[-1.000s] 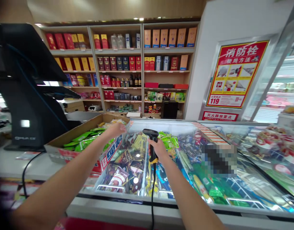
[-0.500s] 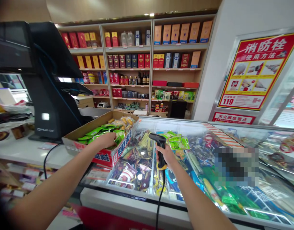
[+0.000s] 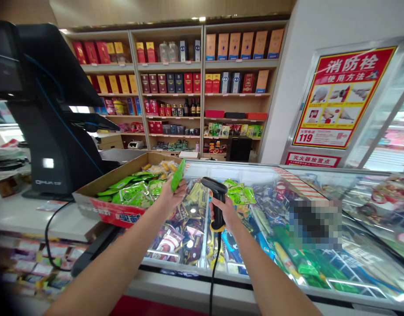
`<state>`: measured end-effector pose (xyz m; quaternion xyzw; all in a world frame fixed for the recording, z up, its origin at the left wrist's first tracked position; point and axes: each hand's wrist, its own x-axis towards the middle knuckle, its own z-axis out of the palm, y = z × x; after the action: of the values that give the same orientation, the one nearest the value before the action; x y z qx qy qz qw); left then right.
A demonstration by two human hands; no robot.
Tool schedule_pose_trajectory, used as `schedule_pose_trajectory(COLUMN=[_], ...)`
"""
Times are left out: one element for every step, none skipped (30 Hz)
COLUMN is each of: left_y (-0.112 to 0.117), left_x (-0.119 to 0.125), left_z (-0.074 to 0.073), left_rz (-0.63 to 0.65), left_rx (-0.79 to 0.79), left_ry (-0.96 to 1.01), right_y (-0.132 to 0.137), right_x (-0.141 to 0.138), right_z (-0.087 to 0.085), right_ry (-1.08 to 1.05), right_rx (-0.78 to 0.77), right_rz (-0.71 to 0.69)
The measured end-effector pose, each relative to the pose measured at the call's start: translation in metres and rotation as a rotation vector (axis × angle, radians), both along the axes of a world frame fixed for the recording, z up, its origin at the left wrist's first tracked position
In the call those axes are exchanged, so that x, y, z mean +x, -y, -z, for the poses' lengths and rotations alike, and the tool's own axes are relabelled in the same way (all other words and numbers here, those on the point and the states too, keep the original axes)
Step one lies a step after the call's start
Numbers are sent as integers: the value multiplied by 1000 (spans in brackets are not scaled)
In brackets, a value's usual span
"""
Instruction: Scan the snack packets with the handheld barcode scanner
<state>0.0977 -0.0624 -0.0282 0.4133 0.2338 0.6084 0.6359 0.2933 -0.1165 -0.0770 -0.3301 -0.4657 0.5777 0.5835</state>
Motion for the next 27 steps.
schedule_pose_trajectory(left_y=[-1, -2, -3, -4, -6, -7, -9, -10, -12, -13, -15, -16, -16, -17, -17, -18, -19, -19, -20, -20, -20, -20, -20, -20, -19, -19, -18], left_x=[5, 8, 9, 9, 7, 5, 3, 1, -1, -2, -3, -3, -3, -3, -3, -2, -1, 1, 2, 4, 6, 7, 9, 9, 10, 10, 9], left_z=[13, 26, 37, 47, 55, 62, 66, 70, 72, 74, 76, 77, 78, 78, 79, 78, 77, 76, 74, 72, 70, 68, 67, 67, 67, 67, 67], left_rz=[85, 149, 212, 280, 348, 402, 431, 447, 451, 446, 435, 421, 409, 392, 369, 339, 300, 258, 219, 188, 168, 155, 146, 135, 121, 108, 98], left_rx=[-34, -67, -111, -167, -229, -287, -331, -363, -383, -395, -401, -403, -406, -406, -403, -397, -389, -376, -360, -345, -332, -323, -316, -314, -316, -319, -323], left_ry=[52, 106, 178, 255, 324, 371, 393, 403, 412, 419, 425, 430, 431, 431, 430, 424, 414, 404, 395, 388, 383, 380, 378, 372, 363, 352, 342], right_y=[1, 2, 3, 4, 5, 6, 6, 6, 7, 7, 8, 9, 10, 11, 13, 14, 15, 16, 16, 16, 16, 16, 16, 15, 15, 15, 15], right_x=[1, 2, 2, 3, 3, 3, 2, 2, 1, 0, -1, -2, -2, -3, -3, -4, -4, -4, -3, -3, -2, -1, 1, 2, 3, 4, 5], right_z=[-1, -2, -3, -3, -4, -4, -3, -3, -3, -3, -3, -4, -5, -6, -7, -8, -9, -9, -10, -10, -10, -10, -10, -10, -10, -10, -11], right_ry=[-12, -18, -19, -16, -4, 15, 40, 70, 101, 129, 151, 164, 172, 178, 188, 204, 225, 248, 272, 294, 318, 345, 377, 412, 447, 480, 505], right_rx=[12, 21, 27, 30, 26, 20, 16, 14, 16, 21, 27, 33, 34, 29, 19, 8, -1, -7, -10, -9, -5, 2, 13, 27, 41, 52, 61], right_rz=[-19, -40, -63, -85, -104, -122, -136, -147, -156, -163, -168, -173, -183, -201, -225, -253, -281, -304, -320, -327, -335, -344, -352, -359, -364, -366, -367])
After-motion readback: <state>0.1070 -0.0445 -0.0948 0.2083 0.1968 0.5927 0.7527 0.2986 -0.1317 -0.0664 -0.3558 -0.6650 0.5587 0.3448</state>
